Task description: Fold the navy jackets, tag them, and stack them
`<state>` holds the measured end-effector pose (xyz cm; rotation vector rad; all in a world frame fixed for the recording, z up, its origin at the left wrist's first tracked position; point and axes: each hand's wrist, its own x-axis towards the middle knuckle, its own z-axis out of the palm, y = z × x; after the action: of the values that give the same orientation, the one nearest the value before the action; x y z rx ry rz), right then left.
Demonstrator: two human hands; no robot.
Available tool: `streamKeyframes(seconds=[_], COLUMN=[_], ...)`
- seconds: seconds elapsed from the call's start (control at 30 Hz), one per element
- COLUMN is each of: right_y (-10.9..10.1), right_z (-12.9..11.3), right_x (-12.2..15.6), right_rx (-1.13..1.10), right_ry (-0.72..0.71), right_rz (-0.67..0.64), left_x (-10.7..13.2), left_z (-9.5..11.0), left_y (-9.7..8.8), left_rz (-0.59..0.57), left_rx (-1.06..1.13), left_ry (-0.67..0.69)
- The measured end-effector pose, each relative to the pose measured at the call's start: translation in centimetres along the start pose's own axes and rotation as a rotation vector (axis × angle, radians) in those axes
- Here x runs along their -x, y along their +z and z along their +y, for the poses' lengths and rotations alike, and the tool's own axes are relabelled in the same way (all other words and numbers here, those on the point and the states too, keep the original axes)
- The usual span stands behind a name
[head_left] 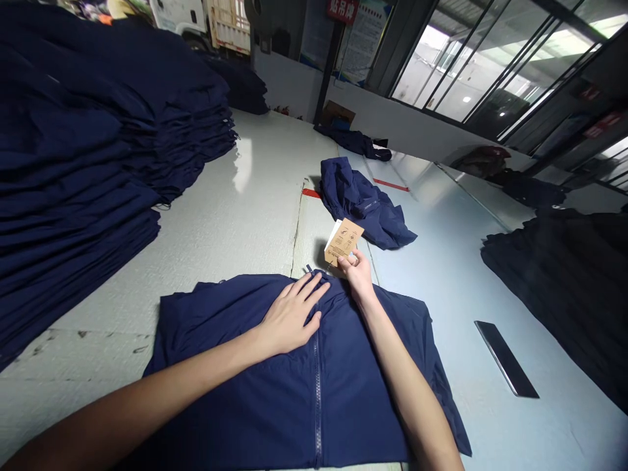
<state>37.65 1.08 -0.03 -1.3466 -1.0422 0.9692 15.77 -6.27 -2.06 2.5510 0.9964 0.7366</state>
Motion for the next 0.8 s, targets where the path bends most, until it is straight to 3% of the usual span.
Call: streamKeyframes(seconds=[0.13, 0.3, 0.43, 0.53, 0.6, 0.73, 0.8], right_y=[0.1, -1.4, -3.4, -4.5, -4.8, -5.3, -6.1], right_z=[-2.5, -5.3, -4.3, -2.8, -2.4, -3.0, -3.4], right_x=[1.4, 5.1, 7.5, 8.9, 10.0, 12.4, 13.3], right_rx=[0.094, 0.485, 0.582, 0.575, 0.630, 0.844, 0.851], right_ry=[-0.129, -0.385, -0.617, -0.684, -0.704, -0.711, -0.680], right_rz=[-0.172, -0.528, -0.479, -0.436, -0.492, -0.692, -0.698], left_x=[0.1, -0.3, -1.0, -1.4, -1.4, -0.9, -0.5], left_z=[-0.1, -0.7, -1.9, -2.7, -2.7, -1.6, -0.9], left_y=[0.1, 0.2, 0.3, 0.3, 0.3, -0.3, -0.6], left_rz=[-0.033, -0.007, 0.163, 0.297, 0.303, 0.167, 0.109], left_rx=[0.033, 0.202, 0.499, 0.617, 0.633, 0.476, 0.355], left_ry=[0.077, 0.058, -0.061, -0.192, -0.221, -0.020, 0.078])
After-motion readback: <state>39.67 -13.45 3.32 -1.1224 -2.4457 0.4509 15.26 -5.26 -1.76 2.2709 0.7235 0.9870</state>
